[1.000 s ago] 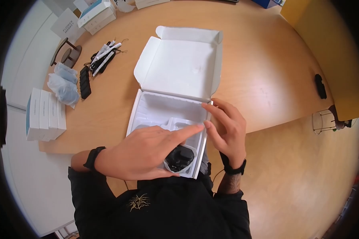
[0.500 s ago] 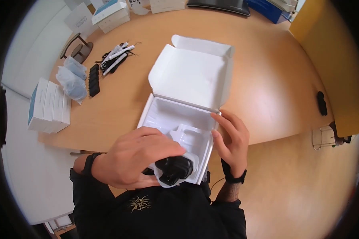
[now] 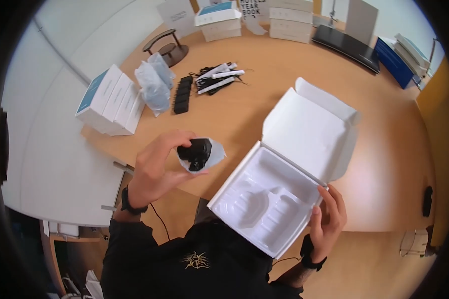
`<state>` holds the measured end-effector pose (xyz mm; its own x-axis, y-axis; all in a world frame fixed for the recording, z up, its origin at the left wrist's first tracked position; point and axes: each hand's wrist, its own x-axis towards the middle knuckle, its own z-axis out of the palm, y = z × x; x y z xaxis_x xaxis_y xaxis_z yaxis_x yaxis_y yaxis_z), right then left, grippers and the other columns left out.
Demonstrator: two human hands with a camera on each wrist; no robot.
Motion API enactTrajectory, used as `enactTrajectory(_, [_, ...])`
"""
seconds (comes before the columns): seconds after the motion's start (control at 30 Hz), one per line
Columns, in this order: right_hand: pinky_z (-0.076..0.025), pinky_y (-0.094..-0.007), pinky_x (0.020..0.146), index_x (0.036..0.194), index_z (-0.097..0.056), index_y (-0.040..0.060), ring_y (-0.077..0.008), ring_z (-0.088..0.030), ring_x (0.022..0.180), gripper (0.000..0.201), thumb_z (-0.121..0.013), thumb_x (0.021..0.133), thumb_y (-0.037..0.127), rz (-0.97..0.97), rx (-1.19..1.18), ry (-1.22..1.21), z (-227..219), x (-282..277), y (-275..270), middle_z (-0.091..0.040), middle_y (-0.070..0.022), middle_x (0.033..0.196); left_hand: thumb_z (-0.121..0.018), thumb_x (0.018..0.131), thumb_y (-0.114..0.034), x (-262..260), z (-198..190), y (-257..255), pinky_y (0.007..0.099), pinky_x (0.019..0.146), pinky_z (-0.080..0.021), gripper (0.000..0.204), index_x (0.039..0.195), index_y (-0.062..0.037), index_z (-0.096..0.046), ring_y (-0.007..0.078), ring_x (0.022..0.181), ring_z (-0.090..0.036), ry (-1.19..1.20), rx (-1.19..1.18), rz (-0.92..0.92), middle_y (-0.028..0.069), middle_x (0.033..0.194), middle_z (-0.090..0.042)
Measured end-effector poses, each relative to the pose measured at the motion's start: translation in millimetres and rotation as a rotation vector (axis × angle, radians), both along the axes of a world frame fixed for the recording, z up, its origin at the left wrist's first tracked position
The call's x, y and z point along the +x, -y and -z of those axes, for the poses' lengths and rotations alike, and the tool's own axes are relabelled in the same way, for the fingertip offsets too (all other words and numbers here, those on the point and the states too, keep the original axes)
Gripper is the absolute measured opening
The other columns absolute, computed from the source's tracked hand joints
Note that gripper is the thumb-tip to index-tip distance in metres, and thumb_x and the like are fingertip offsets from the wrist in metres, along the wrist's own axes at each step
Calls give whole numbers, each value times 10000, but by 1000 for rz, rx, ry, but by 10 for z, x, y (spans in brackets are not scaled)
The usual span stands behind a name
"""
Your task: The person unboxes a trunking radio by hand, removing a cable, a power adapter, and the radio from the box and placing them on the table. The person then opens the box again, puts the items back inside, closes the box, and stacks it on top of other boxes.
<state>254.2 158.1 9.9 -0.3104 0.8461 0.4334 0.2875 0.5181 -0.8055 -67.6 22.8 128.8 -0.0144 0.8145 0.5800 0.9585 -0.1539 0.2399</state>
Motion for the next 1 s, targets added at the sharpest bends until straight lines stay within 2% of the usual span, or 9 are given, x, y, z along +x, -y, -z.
enactTrajectory(0.07, [-497, -296, 739, 1189, -704, -23, -226, -643, 874, 334, -627, 944, 191, -9, -15, -11, -5, -7, 8, -647, -201, 1218, -966, 651, -176, -113, 51, 65, 339, 892, -578, 603, 1109, -19, -608, 260, 1001, -717, -29, -17, -90, 121, 1100, -720])
enactTrajectory(0.13, [-492, -276, 713, 1210, -698, -24, -211, -647, 889, 347, -611, 964, 205, -9, 23, -4, 57, 7, -26, -634, -197, 1242, -952, 663, -153, -223, 98, 125, 319, 934, -561, 597, 1134, -12, -613, 236, 1021, -712, 107, -118, -220, 110, 1108, -714])
enactTrajectory(0.23, [-496, -277, 723, 1221, -687, -34, -220, -647, 926, 357, -602, 973, 209, -15, -37, -11, 42, 10, -3, -624, -206, 1262, -941, 671, -128, -419, 192, 213, 322, 961, -552, 574, 1124, -3, -611, 231, 1023, -711, 200, -100, -337, 108, 1094, -713])
enactTrajectory(0.33, [-500, -278, 727, 1231, -679, -40, -227, -644, 953, 366, -593, 980, 211, -19, 15, 9, 91, 26, -29, -619, -210, 1272, -937, 652, -95, -698, 215, 257, 330, 990, -539, 591, 1135, -4, -609, 237, 1046, -709, 225, -88, -427, 109, 1072, -713])
enactTrajectory(0.5, [-501, -282, 725, 1225, -681, -43, -225, -640, 952, 366, -593, 976, 211, -21, -29, -18, 55, 9, -7, -621, -212, 1263, -935, 612, -55, -1328, 293, 223, 344, 1015, -522, 637, 1161, -18, -614, 238, 1085, -702, 303, -57, -468, 117, 1095, -723])
enactTrajectory(0.57, [-501, -282, 724, 1222, -680, -46, -223, -639, 952, 367, -592, 974, 210, -20, -32, -19, 43, 8, -6, -621, -213, 1262, -935, 613, -103, -1539, 327, 205, 363, 952, -536, 637, 1157, -5, -617, 303, 1129, -697, 289, -78, -458, 171, 1134, -738])
enactTrajectory(0.8, [-472, -264, 674, 1219, -678, -55, -197, -627, 874, 379, -596, 975, 223, -6, -31, -4, 42, -6, -7, -633, -201, 1228, -938, 632, -114, -1835, 456, 128, 344, 954, -523, 661, 1211, 3, -641, 255, 1110, -703, 450, -85, -425, 154, 1160, -743])
enactTrajectory(0.93, [-468, -258, 672, 1214, -681, -55, -185, -619, 869, 377, -603, 974, 226, -12, -27, -10, 14, -8, 8, -632, -200, 1222, -935, 648, -119, -1847, 470, 110, 346, 928, -523, 655, 1219, 4, -639, 256, 1082, -702, 448, -75, -409, 145, 1141, -746])
enactTrajectory(1.0, [-470, -260, 685, 1215, -681, -55, -184, -614, 878, 375, -609, 970, 220, -12, -46, -11, -9, -9, 16, -633, -199, 1223, -917, 691, -82, -1763, 393, 111, 296, 959, -491, 630, 1251, -13, -636, 170, 1074, -671, 427, -171, -507, 70, 1169, -730])
